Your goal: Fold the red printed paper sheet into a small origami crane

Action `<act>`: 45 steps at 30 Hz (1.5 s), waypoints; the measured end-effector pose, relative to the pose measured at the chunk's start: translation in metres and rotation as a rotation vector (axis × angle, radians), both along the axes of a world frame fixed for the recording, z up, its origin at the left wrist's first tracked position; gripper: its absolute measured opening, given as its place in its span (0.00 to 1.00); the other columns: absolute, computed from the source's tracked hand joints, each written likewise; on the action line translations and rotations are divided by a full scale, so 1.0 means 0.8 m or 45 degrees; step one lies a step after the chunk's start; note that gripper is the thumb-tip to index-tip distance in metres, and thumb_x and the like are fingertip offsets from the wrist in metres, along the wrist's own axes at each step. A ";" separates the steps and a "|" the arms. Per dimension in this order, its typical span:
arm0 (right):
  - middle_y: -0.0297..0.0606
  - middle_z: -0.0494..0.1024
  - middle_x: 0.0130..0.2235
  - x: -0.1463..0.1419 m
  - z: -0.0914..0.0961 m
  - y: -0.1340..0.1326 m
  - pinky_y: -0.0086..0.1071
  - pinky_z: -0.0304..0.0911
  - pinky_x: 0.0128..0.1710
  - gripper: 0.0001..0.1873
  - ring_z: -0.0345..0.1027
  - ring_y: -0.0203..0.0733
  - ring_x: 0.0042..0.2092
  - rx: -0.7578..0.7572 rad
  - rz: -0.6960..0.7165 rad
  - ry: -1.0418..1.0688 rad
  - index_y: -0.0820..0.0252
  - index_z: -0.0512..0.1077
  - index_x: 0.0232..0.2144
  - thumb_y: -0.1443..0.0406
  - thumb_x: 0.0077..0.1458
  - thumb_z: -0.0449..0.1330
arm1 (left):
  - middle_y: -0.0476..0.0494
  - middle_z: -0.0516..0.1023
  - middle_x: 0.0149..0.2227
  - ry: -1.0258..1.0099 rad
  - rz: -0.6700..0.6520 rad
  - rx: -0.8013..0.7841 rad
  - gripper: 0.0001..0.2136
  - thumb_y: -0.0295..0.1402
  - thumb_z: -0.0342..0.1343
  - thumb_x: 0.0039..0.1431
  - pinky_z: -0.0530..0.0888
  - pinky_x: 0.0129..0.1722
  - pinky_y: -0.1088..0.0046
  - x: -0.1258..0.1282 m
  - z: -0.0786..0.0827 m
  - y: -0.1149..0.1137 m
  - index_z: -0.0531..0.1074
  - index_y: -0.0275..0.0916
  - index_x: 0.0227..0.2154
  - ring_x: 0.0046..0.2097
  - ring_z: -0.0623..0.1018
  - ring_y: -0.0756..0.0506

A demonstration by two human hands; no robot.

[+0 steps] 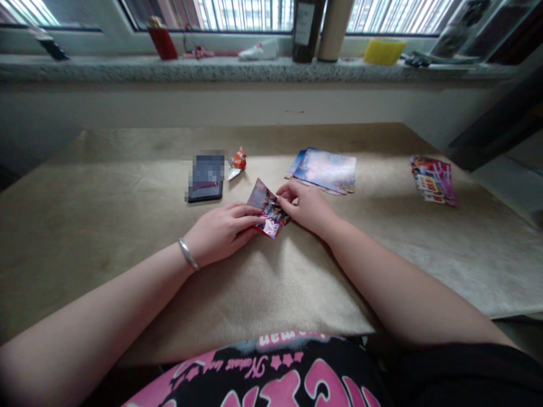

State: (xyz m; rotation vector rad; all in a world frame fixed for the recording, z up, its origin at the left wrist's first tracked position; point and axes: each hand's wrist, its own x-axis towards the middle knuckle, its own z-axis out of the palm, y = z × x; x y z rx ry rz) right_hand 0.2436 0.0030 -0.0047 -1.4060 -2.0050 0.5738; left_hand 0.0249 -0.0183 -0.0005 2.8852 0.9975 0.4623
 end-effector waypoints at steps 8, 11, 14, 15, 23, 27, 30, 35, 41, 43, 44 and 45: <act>0.34 0.78 0.27 -0.003 0.001 0.001 0.27 0.60 0.27 0.09 0.68 0.35 0.26 -0.061 -0.129 -0.053 0.58 0.74 0.34 0.66 0.51 0.56 | 0.45 0.74 0.50 -0.003 -0.023 0.040 0.13 0.35 0.46 0.63 0.71 0.49 0.63 0.000 -0.001 0.001 0.74 0.42 0.44 0.50 0.72 0.44; 0.34 0.78 0.28 -0.005 0.000 0.000 0.28 0.60 0.28 0.10 0.68 0.35 0.27 0.035 -0.155 -0.085 0.57 0.74 0.36 0.64 0.52 0.55 | 0.45 0.75 0.49 0.016 -0.043 0.046 0.13 0.35 0.46 0.63 0.71 0.50 0.63 0.001 -0.001 0.001 0.73 0.40 0.45 0.50 0.72 0.44; 0.35 0.79 0.30 -0.007 0.000 -0.002 0.29 0.60 0.29 0.11 0.69 0.36 0.28 0.071 -0.168 -0.106 0.56 0.73 0.38 0.63 0.52 0.55 | 0.44 0.75 0.49 0.027 -0.052 0.070 0.13 0.35 0.46 0.63 0.71 0.49 0.63 0.001 -0.001 0.000 0.73 0.39 0.44 0.50 0.72 0.43; 0.35 0.79 0.30 -0.007 0.000 -0.003 0.29 0.60 0.28 0.10 0.69 0.37 0.28 0.055 -0.164 -0.110 0.56 0.73 0.37 0.63 0.52 0.56 | 0.44 0.75 0.49 0.032 -0.050 0.074 0.13 0.34 0.46 0.63 0.71 0.49 0.62 0.002 -0.002 0.000 0.72 0.40 0.44 0.50 0.72 0.43; 0.38 0.77 0.40 0.019 0.013 0.001 0.32 0.66 0.39 0.11 0.72 0.40 0.41 -0.156 0.271 0.000 0.58 0.66 0.37 0.70 0.48 0.55 | 0.44 0.75 0.48 0.013 -0.033 0.038 0.13 0.29 0.48 0.60 0.71 0.50 0.63 0.000 0.001 0.001 0.72 0.40 0.45 0.50 0.72 0.44; 0.42 0.72 0.50 0.031 0.017 0.002 0.35 0.67 0.46 0.22 0.67 0.42 0.52 -0.307 0.475 0.063 0.57 0.64 0.45 0.71 0.45 0.58 | 0.44 0.77 0.43 -0.049 0.031 -0.013 0.12 0.30 0.47 0.61 0.72 0.46 0.66 -0.001 0.006 0.000 0.74 0.41 0.41 0.46 0.74 0.45; 0.42 0.71 0.50 0.031 0.014 0.003 0.35 0.68 0.45 0.24 0.66 0.42 0.53 -0.313 0.477 0.073 0.56 0.64 0.47 0.71 0.46 0.58 | 0.42 0.74 0.46 -0.080 0.089 -0.005 0.11 0.31 0.50 0.59 0.73 0.43 0.67 -0.001 0.007 -0.002 0.73 0.40 0.42 0.44 0.75 0.45; 0.39 0.73 0.48 0.029 0.004 0.009 0.35 0.67 0.45 0.23 0.68 0.41 0.50 -0.211 0.428 0.006 0.55 0.65 0.47 0.70 0.47 0.59 | 0.36 0.62 0.56 -0.189 0.280 -0.027 0.29 0.31 0.56 0.53 0.71 0.50 0.64 -0.001 0.002 -0.004 0.56 0.39 0.59 0.50 0.71 0.42; 0.38 0.75 0.45 0.030 0.001 0.012 0.33 0.67 0.38 0.20 0.70 0.39 0.40 -0.135 0.347 -0.151 0.55 0.69 0.45 0.66 0.47 0.61 | 0.33 0.70 0.47 -0.056 0.463 -0.101 0.29 0.40 0.55 0.55 0.69 0.50 0.60 -0.004 0.003 -0.004 0.57 0.31 0.56 0.49 0.70 0.39; 0.38 0.75 0.43 0.029 0.004 0.011 0.32 0.66 0.36 0.18 0.69 0.40 0.39 -0.091 0.356 -0.205 0.56 0.70 0.43 0.65 0.46 0.61 | 0.36 0.71 0.43 0.027 0.453 -0.087 0.22 0.41 0.53 0.56 0.70 0.48 0.61 -0.004 0.006 -0.005 0.64 0.33 0.49 0.47 0.71 0.39; 0.39 0.75 0.42 0.028 0.005 0.010 0.32 0.66 0.36 0.18 0.69 0.40 0.39 -0.066 0.365 -0.220 0.57 0.71 0.43 0.65 0.46 0.62 | 0.37 0.72 0.42 0.053 0.448 -0.074 0.20 0.41 0.53 0.56 0.70 0.47 0.61 -0.004 0.008 -0.005 0.66 0.34 0.47 0.45 0.71 0.40; 0.39 0.75 0.41 0.027 0.006 0.009 0.32 0.65 0.36 0.18 0.69 0.40 0.40 -0.045 0.376 -0.228 0.57 0.71 0.42 0.65 0.46 0.62 | 0.38 0.72 0.41 0.068 0.443 -0.065 0.18 0.41 0.53 0.56 0.71 0.46 0.62 -0.003 0.009 -0.006 0.67 0.34 0.46 0.44 0.71 0.40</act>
